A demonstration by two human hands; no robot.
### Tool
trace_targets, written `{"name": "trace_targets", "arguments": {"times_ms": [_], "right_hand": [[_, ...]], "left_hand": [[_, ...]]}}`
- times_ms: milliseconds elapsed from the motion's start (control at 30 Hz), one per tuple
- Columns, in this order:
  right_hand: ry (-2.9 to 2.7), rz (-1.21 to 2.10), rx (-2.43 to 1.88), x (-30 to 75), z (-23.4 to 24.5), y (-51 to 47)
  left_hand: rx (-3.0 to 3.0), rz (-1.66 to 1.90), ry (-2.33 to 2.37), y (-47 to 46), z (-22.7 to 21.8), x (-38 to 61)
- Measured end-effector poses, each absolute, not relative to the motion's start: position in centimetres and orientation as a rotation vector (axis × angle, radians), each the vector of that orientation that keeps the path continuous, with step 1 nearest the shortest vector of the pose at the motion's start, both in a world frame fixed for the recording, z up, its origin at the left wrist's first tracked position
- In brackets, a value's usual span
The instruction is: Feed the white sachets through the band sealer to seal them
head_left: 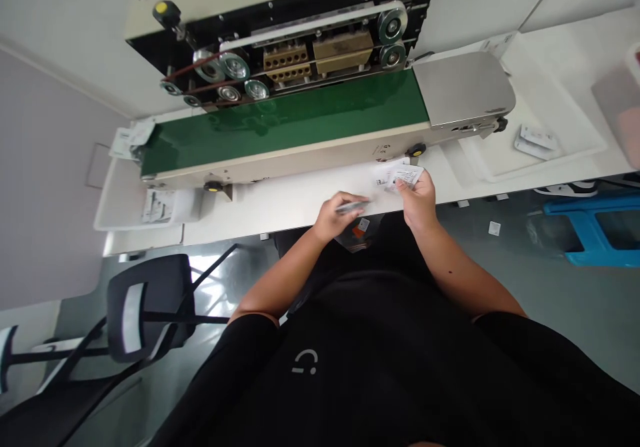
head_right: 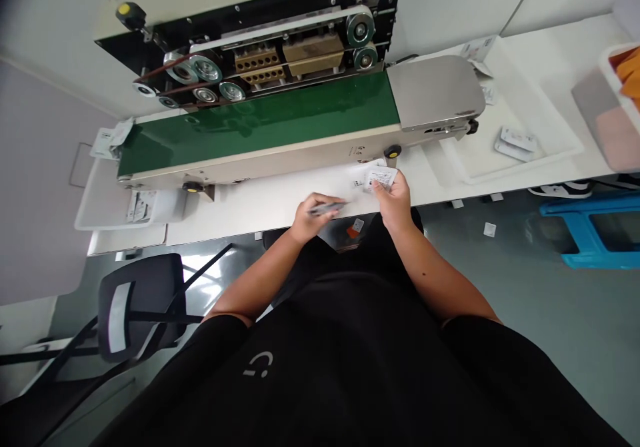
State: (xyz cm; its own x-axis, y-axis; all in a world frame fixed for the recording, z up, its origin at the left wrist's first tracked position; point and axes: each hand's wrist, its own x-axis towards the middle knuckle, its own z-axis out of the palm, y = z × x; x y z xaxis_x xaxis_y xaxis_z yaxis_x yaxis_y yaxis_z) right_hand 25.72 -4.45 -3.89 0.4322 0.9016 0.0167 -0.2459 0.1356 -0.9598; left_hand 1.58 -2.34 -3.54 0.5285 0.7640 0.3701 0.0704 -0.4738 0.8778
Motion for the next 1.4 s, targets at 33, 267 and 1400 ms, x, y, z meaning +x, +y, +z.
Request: {"name": "trace_targets", "arguments": {"times_ms": [33, 267, 1400], "right_hand": [[-0.749, 0.979, -1.116, 24.9, -3.8, -4.3], [-0.875, 1.205, -1.014, 21.0, -2.8, -3.7], [-1.756, -0.365, -1.377, 36.0, 11.6, 4.6]], "left_hand": [[1.757, 1.093, 0.709, -1.9, -3.2, 1.8], [1.301, 1.154, 0.819, -0.2, -2.1, 2.6], [1.104, 1.092, 0.98, 0.2, -4.4, -2.5]]}}
